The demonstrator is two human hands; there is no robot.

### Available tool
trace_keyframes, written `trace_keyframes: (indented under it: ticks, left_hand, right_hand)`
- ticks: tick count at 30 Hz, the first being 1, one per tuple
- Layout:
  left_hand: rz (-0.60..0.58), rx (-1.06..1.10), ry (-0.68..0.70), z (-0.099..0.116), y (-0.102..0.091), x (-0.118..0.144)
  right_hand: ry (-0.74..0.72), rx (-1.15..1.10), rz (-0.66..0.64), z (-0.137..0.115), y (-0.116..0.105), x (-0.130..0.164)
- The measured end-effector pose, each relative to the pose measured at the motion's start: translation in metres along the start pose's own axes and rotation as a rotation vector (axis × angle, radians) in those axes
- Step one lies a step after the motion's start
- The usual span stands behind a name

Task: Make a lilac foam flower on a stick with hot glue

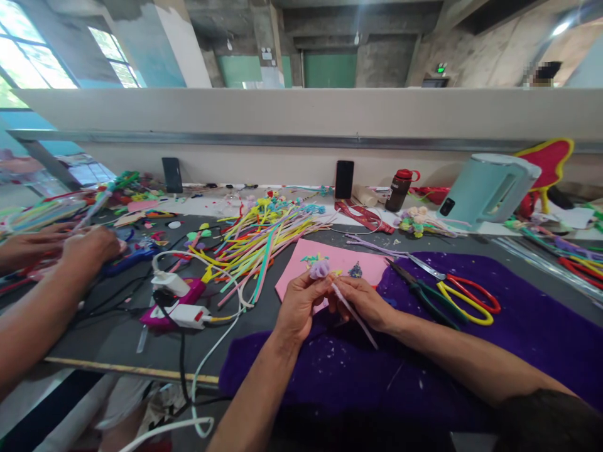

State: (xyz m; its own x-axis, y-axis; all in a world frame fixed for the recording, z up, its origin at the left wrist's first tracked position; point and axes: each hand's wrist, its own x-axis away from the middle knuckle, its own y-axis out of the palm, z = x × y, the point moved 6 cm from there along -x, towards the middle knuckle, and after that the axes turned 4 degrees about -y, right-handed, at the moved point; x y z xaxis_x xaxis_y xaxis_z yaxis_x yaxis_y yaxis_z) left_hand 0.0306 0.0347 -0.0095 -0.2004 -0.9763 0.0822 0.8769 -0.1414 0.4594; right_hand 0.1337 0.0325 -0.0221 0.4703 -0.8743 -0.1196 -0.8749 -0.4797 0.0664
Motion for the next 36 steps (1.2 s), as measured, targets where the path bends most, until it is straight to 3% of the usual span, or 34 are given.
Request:
trace_keyframes:
  ticks: [7, 16, 20, 31, 36]
  left_hand:
    - [0.08, -0.05, 0.053, 0.0, -0.01, -0.005]
    - [0.055, -0.094, 0.036, 0.005, -0.003, -0.002]
    - [0.022, -0.087, 0.017, 0.004, 0.0, -0.001]
    - [0.067, -0.217, 0.055, 0.007, -0.004, -0.002]
    - [0.085, -0.168, 0.13, 0.013, -0.007, 0.001]
  right_hand:
    - [-0.062, -0.042, 0.113, -0.008, -0.009, -0.002]
    - [-0.143, -0.013, 0.108, -0.015, -0.008, 0.0]
    - [-0.123, -0.026, 0.129, -0.016, -0.009, 0.0]
    - [-0.071, -0.051, 0.159, -0.011, -0.013, 0.003]
    - [-0.062, -0.044, 0.145, -0.012, -0.011, 0.005]
